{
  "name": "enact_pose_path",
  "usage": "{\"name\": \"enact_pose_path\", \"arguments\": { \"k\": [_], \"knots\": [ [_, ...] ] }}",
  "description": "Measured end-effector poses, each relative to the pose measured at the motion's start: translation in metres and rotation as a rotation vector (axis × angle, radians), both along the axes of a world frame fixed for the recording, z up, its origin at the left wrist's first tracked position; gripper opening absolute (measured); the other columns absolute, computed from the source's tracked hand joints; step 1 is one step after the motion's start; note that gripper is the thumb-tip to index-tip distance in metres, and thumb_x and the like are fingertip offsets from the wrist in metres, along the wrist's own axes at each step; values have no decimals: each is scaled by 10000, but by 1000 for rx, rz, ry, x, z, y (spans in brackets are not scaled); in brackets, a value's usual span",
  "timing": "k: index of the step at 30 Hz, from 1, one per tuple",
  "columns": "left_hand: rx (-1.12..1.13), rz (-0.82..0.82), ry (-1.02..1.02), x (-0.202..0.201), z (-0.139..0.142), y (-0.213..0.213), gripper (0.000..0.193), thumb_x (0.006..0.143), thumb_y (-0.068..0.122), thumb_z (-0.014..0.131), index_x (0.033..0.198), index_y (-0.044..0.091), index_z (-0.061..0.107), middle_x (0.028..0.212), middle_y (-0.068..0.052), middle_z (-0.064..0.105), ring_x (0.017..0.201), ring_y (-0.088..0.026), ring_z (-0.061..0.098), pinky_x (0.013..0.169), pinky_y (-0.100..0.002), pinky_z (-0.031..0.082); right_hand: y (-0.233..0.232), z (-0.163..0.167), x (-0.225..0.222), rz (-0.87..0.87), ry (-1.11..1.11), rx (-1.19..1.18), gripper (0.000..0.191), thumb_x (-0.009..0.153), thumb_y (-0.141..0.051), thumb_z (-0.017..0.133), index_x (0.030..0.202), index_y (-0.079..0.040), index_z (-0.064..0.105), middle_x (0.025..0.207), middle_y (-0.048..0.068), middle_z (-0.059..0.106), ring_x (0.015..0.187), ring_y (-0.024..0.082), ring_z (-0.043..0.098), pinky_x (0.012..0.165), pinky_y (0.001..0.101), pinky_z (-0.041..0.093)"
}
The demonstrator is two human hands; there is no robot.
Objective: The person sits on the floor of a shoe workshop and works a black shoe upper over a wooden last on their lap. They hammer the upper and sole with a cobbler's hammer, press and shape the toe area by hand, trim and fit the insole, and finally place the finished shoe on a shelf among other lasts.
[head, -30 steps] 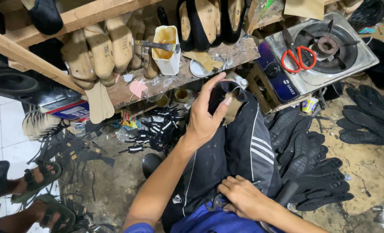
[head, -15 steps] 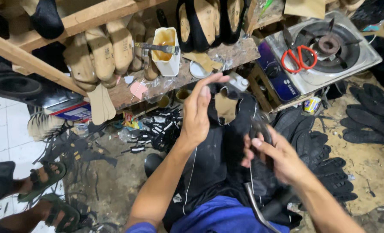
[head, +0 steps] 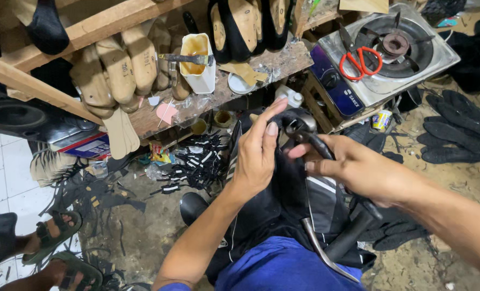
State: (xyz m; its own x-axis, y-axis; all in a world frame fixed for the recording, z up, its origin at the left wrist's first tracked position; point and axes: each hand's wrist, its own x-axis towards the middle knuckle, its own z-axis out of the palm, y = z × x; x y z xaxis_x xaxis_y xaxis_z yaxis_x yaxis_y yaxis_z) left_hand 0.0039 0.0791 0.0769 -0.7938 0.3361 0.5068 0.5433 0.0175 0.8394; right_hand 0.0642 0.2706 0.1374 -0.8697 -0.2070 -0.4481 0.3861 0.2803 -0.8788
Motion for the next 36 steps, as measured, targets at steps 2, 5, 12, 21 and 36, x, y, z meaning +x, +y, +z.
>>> {"name": "enact_pose_path", "arguments": {
  "k": [2, 5, 12, 21, 36],
  "knots": [
    [-4, -26, -13, 1, -1, 1, 363, 1167, 187, 385, 1441, 1, 532, 1464, -197, 621, 1399, -335, 612, 1186, -369, 461, 2, 8, 2, 157, 202, 350, 304, 894, -59, 619, 1193, -6, 620, 1053, 147, 650, 987, 286, 615, 854, 402, 514],
    [-15, -42, -26, 2, 1, 0, 374, 1166, 198, 381, 1451, 5, 528, 1456, -195, 629, 1374, -320, 627, 1170, -365, 466, 1, 11, 7, 303, 512, 801, 271, 823, 4, 611, 1073, 29, 509, 1058, 222, 563, 995, 424, 599, 804, 483, 511],
    [-18, -136, -221, -16, 5, -13, 382, 1136, 179, 402, 1455, 26, 546, 1347, -152, 697, 1233, -236, 686, 1089, -326, 508, -28, -51, -12, 20, 739, 778, 286, 869, -62, 674, 1044, 35, 470, 947, 228, 583, 862, 463, 628, 691, 520, 505],
    [-198, -170, -133, -34, 12, -18, 488, 1087, 100, 429, 1563, 34, 345, 1480, -156, 618, 1144, -269, 708, 988, -324, 517, -4, -49, -15, 267, 971, 1060, 328, 706, 50, 671, 955, 21, 460, 952, 244, 536, 888, 428, 593, 773, 496, 508],
    [-250, -264, -95, -38, 11, -25, 579, 1068, 56, 452, 1614, 55, 259, 1491, -166, 609, 1286, -339, 662, 1109, -373, 499, -12, -56, -9, 161, 1086, 946, 281, 708, 42, 614, 926, 23, 437, 893, 244, 526, 795, 460, 609, 704, 524, 514]
  ]
}}
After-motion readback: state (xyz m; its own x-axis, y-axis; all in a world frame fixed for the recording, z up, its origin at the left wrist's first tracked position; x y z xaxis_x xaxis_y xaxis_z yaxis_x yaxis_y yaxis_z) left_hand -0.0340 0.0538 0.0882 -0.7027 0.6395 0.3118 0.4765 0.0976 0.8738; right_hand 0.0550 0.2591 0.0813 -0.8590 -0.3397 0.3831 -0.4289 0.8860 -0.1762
